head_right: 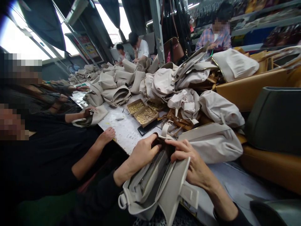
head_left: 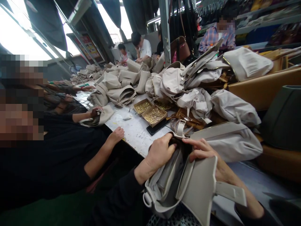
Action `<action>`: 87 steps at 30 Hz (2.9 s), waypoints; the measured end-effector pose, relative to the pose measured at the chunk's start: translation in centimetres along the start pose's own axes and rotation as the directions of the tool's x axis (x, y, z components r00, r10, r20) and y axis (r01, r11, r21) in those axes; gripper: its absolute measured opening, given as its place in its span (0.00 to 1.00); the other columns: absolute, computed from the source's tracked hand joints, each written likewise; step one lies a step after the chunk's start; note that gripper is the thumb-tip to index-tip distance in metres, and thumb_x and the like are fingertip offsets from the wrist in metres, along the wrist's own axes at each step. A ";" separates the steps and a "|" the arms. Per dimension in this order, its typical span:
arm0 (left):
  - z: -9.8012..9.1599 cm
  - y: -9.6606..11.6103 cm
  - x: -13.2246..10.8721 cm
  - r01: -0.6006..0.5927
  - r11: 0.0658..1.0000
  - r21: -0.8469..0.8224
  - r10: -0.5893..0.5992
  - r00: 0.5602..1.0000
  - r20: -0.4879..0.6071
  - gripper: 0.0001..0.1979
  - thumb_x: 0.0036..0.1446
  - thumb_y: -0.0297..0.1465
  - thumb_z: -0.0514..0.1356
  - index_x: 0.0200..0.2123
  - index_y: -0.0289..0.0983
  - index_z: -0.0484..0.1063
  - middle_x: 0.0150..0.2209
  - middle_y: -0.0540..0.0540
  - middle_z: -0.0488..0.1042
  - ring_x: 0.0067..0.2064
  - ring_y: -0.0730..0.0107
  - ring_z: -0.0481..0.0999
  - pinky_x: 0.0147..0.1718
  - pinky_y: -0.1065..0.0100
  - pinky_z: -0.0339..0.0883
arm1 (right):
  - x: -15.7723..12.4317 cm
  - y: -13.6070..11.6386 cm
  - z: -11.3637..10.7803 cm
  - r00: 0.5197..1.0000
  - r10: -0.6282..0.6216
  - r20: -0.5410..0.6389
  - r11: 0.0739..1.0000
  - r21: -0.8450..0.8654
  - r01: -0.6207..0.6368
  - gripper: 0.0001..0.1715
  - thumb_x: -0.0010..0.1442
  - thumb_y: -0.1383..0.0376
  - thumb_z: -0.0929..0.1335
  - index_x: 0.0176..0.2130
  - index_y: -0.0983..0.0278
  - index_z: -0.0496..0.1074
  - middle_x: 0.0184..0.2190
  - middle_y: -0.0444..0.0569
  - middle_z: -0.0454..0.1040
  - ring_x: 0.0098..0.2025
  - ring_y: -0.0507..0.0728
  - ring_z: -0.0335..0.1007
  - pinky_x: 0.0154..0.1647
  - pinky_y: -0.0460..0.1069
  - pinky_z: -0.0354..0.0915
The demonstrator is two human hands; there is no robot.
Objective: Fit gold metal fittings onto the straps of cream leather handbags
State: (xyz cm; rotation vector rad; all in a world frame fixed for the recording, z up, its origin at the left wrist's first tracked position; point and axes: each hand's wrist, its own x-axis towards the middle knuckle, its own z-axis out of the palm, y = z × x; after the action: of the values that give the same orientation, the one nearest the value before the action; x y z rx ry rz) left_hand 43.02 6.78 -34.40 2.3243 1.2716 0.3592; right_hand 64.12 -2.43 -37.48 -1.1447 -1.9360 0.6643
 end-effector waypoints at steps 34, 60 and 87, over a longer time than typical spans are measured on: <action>-1.2 2.8 -7.4 -0.553 0.800 -0.232 0.403 0.782 -0.476 0.14 0.59 0.17 0.60 0.43 0.39 0.79 0.41 0.40 0.81 0.43 0.62 0.82 0.42 0.65 0.79 | 4.2 -2.4 -3.5 0.989 0.135 0.064 0.973 -0.194 -0.121 0.20 0.70 0.49 0.66 0.41 0.55 0.84 0.30 0.48 0.79 0.34 0.57 0.72 0.33 0.49 0.64; 0.6 3.0 -2.8 0.100 0.024 -0.995 -0.207 0.974 0.093 0.18 0.53 0.39 0.72 0.43 0.32 0.83 0.36 0.40 0.83 0.38 0.64 0.80 0.39 0.69 0.71 | 5.7 -0.8 -1.1 0.991 0.055 0.125 0.990 0.119 -0.070 0.34 0.70 0.43 0.63 0.24 0.63 0.71 0.26 0.47 0.66 0.38 0.59 0.62 0.42 0.55 0.62; 0.8 1.8 -6.8 -0.397 0.571 -0.718 0.043 0.888 -0.458 0.08 0.67 0.28 0.59 0.37 0.37 0.80 0.35 0.46 0.80 0.39 0.66 0.79 0.42 0.69 0.72 | 2.9 -0.9 -1.2 0.996 0.023 -0.085 0.995 0.103 -0.014 0.11 0.70 0.57 0.70 0.42 0.58 0.82 0.37 0.49 0.80 0.41 0.58 0.73 0.42 0.50 0.67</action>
State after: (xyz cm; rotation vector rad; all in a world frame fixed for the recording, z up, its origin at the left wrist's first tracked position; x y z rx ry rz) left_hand 40.97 0.00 -34.23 1.6188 0.6864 1.2679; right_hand 63.85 -0.21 -35.09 -1.1108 -1.7999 0.7048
